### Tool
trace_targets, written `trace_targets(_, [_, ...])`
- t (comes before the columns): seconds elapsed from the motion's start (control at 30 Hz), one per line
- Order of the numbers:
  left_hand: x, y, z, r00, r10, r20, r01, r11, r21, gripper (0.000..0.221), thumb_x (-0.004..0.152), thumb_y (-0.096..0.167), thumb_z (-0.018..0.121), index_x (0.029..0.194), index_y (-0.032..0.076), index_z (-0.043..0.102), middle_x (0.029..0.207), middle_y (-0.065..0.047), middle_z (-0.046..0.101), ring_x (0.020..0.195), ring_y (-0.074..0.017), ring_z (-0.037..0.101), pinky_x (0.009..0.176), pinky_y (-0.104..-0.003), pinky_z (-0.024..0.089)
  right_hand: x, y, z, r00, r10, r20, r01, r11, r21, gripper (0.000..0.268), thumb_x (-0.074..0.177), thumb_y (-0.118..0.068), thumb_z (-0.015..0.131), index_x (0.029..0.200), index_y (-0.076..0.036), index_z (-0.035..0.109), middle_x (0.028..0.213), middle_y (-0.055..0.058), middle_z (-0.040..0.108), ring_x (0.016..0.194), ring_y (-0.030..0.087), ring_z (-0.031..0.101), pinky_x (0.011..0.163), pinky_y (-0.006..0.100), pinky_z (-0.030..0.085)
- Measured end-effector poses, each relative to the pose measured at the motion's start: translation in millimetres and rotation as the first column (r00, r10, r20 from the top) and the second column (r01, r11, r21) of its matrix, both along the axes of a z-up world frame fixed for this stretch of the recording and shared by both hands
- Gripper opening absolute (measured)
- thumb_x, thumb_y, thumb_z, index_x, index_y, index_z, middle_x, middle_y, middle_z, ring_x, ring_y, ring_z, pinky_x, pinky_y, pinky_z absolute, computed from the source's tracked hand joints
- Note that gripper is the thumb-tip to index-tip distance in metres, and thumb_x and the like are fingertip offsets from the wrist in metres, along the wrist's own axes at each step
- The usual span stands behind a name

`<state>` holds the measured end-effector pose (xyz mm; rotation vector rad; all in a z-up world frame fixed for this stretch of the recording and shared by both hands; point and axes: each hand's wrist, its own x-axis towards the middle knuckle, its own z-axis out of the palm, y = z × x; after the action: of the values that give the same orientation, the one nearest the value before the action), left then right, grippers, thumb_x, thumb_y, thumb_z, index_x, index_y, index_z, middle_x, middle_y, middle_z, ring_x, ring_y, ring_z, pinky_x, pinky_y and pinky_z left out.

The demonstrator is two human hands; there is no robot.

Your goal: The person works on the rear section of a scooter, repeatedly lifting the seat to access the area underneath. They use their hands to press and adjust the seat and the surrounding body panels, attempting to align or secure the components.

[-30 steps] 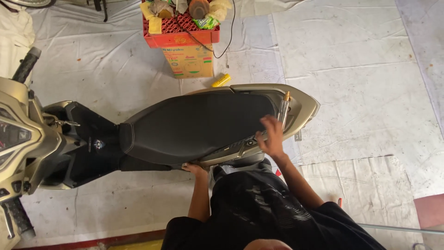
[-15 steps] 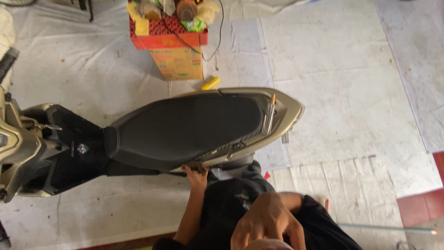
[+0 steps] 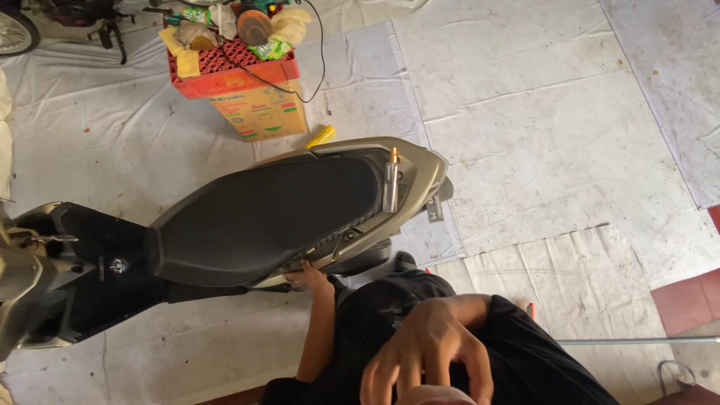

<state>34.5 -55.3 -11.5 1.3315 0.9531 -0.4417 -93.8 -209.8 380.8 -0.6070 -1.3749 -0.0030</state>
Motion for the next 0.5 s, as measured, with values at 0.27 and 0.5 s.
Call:
trace_targets(0.27, [-27.8, -36.7, -5.9, 0.958, -0.260, 0.125, 0.219, 0.938, 0.270, 0.104, 0.099, 0.060, 0.049, 0.160, 0.025, -0.027, 0.166, -0.023, -0.031, 0.156, -0.0459, -0.010, 0.119, -0.064, 0.029, -33.0, -50.9, -7.2, 0.999, -0.034, -0.008, 0.034, 0.999, -0.036, 0.036, 0.087, -0.036, 0.074, 0.098, -0.003, 0.070, 0.110, 0.016, 0.061, 0.115, 0.041, 0.059, 0.102, 0.059, 0.044])
trace_targets(0.5, [-20.8, -12.5, 7.7, 0.895, -0.152, 0.420, -0.001, 0.939, 0.344, 0.100, 0.106, 0.059, 0.043, 0.159, 0.011, -0.027, 0.170, -0.022, -0.022, 0.159, -0.0458, 0.002, 0.126, -0.056, 0.024, -54.7, -61.4, -16.8, 0.998, -0.015, -0.066, 0.021, 0.996, 0.089, 0.035, 0.086, -0.042, 0.074, 0.100, -0.011, 0.070, 0.112, 0.014, 0.059, 0.109, 0.040, 0.057, 0.099, 0.056, 0.040])
